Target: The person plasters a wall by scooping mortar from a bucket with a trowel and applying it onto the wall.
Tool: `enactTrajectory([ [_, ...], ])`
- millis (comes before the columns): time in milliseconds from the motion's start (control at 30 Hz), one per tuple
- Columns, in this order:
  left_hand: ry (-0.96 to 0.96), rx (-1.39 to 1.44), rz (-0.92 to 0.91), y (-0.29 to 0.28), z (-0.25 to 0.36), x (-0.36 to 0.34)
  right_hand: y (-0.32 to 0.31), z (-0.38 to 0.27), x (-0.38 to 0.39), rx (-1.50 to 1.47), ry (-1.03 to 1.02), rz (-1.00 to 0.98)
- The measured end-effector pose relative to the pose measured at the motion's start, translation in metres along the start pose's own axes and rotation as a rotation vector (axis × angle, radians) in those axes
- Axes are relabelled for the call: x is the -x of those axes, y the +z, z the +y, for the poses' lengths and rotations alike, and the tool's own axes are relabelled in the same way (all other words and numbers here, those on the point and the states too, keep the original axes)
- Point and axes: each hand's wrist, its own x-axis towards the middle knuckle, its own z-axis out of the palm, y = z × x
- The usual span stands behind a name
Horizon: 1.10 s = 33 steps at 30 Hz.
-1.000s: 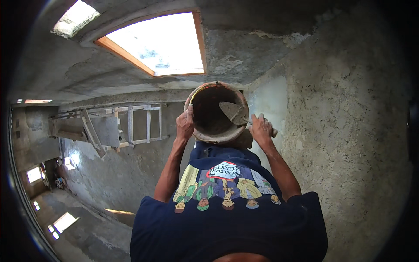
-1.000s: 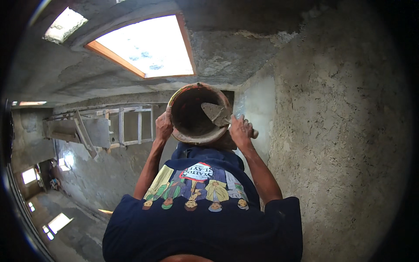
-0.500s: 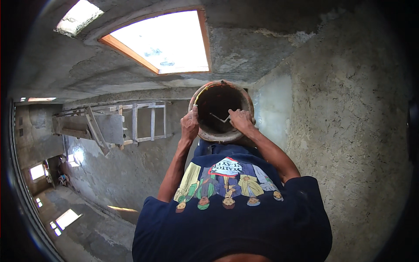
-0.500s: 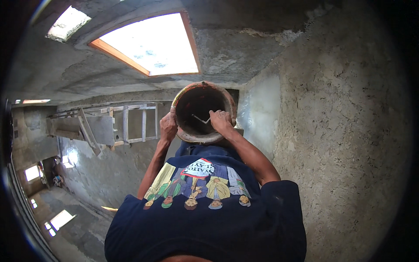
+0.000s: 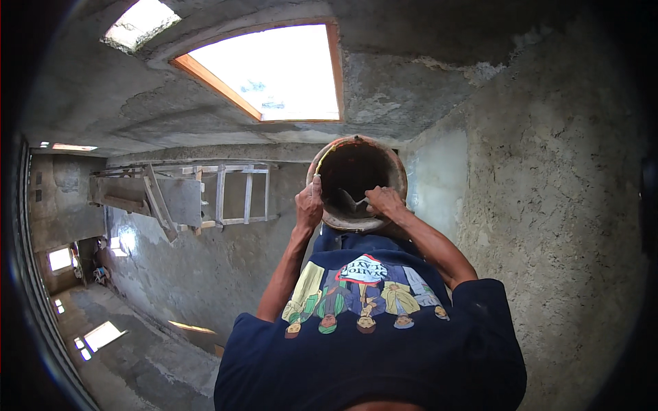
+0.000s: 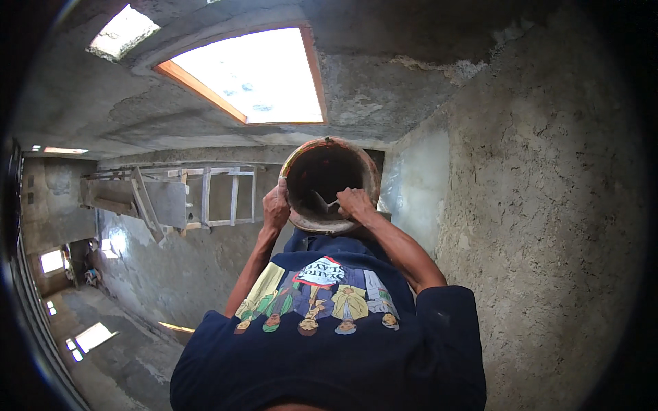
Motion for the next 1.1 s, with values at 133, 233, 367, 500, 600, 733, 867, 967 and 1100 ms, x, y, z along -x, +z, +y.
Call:
enactTrajectory([
  [133, -0.059, 0.068, -0.005, 0.000, -0.002, 0.006, -0.004, 0.020, -0.004, -0.046, -0.067, -0.135],
  [233, -0.043, 0.055, 0.034, 0.003, -0.005, 0.004, -0.023, 0.026, 0.011, -0.116, -0.062, -0.126],
  [367, -0.095, 0.090, 0.040, 0.004, -0.014, 0.005, -0.029, 0.038, 0.028, -0.249, -0.095, -0.176],
  [500, -0.128, 0.108, 0.026, 0.002, -0.029, 0.004, -0.024, 0.052, 0.045, -0.459, -0.186, -0.131],
  [600, -0.103, 0.186, 0.017, 0.002, -0.044, 0.001, -0.017, 0.061, 0.061, -0.647, -0.312, 0.006],
  [733, -0.187, 0.339, 0.003, 0.004, -0.036, 0.003, -0.019, 0.063, 0.093, -0.799, -0.221, 0.223],
  [867, -0.179, 0.296, 0.004, -0.002, -0.022, -0.001, -0.011, 0.065, 0.086, -0.777, -0.151, 0.264],
  [967, -0.244, 0.294, -0.044, -0.001, -0.014, -0.009, 0.005, 0.077, 0.067, -0.763, -0.141, 0.283],
  [1100, -0.232, 0.349, -0.067, -0.001, -0.008, -0.010, -0.020, 0.065, 0.072, -0.769, -0.108, 0.319],
])
